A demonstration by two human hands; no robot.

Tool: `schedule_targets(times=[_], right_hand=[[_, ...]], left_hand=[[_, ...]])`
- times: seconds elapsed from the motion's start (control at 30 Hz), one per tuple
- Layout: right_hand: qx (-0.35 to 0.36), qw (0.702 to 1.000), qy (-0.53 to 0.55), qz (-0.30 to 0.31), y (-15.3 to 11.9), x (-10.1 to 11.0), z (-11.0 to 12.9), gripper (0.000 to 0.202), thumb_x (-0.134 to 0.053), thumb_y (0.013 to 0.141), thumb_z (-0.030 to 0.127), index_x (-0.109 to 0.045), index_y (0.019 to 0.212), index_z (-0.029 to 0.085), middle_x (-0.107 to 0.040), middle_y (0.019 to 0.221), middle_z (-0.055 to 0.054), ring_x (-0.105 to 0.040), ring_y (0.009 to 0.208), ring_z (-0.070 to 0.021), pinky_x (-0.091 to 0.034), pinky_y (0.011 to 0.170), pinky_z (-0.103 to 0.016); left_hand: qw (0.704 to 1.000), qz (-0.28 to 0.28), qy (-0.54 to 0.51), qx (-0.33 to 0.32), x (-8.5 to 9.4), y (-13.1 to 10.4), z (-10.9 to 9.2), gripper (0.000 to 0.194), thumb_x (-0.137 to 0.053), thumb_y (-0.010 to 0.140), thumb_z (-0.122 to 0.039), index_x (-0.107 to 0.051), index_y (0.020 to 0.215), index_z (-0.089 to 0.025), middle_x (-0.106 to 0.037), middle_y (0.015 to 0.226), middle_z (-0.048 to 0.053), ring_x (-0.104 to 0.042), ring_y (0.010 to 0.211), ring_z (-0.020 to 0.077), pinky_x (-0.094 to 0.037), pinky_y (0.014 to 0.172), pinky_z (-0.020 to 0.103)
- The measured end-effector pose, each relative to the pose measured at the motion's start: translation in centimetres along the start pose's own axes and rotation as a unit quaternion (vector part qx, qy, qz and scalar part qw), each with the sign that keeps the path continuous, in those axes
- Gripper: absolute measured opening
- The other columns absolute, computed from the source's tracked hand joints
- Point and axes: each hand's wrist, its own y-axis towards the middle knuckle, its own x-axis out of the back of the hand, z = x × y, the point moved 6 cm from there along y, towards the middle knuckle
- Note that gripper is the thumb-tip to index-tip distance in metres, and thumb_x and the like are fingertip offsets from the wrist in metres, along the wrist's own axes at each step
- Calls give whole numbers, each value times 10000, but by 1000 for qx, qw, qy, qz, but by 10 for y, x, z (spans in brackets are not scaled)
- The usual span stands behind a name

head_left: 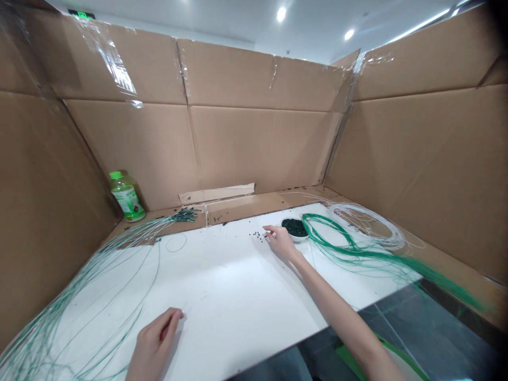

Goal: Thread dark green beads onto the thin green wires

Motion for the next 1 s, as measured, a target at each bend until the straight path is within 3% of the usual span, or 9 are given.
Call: schedule_targets(times=[0.1,0.2,0.27,0.37,0.47,0.63,1.0], right_hand=[[11,995,78,-61,-17,15,27,243,-520,902,330,-587,1037,140,-618,1016,-57,-609,872,-151,-522,765,-343],[15,980,168,-108,-59,18,64,264,-496,909,348,-598,1008,127,-637,908,-50,-617,800,-140,-519,653,-284],[17,969,226,-99,-93,10,91,250,-510,884,359,-648,932,156,-661,852,-66,-620,773,-152,-491,554,-229],[18,952,300,-62,-134,-6,124,200,-570,833,351,-690,887,200,-677,905,-73,-621,781,-162,-487,545,-220],[5,931,360,-59,-154,-15,139,181,-607,801,346,-705,879,215,-676,925,-78,-622,776,-167,-491,552,-226],[-13,900,428,-80,-167,-19,140,183,-626,791,359,-705,763,197,-683,842,-77,-614,741,-169,-461,528,-225],[-47,845,522,-103,-194,-20,143,108,-695,752,282,-695,729,176,-670,829,-51,-564,703,-125,-444,583,-211]], left_hand=[[999,-17,-40,8,0,0,-12,361,-493,793,-484,-646,686,-175,-642,608,5,-477,442,117,-432,504,204],[994,-36,-106,1,-8,-1,-47,361,-486,814,-475,-632,684,-172,-630,618,5,-463,457,117,-415,500,210],[988,-28,-151,-14,-18,-1,-82,351,-471,841,-450,-622,685,-174,-590,581,0,-464,478,125,-396,491,213],[972,-21,-230,-45,-30,-1,-132,369,-445,868,-433,-599,654,-175,-585,581,12,-475,490,127,-391,494,222],[954,-19,-291,-66,-34,-3,-162,375,-431,884,-415,-587,639,-178,-588,578,16,-503,517,128,-408,518,225],[940,-11,-332,-76,-33,-14,-172,384,-429,893,-409,-552,613,-176,-556,570,13,-499,533,123,-415,533,226],[938,21,-338,-69,-36,-38,-180,396,-431,887,-431,-526,602,-172,-520,562,9,-479,543,121,-400,528,222]])
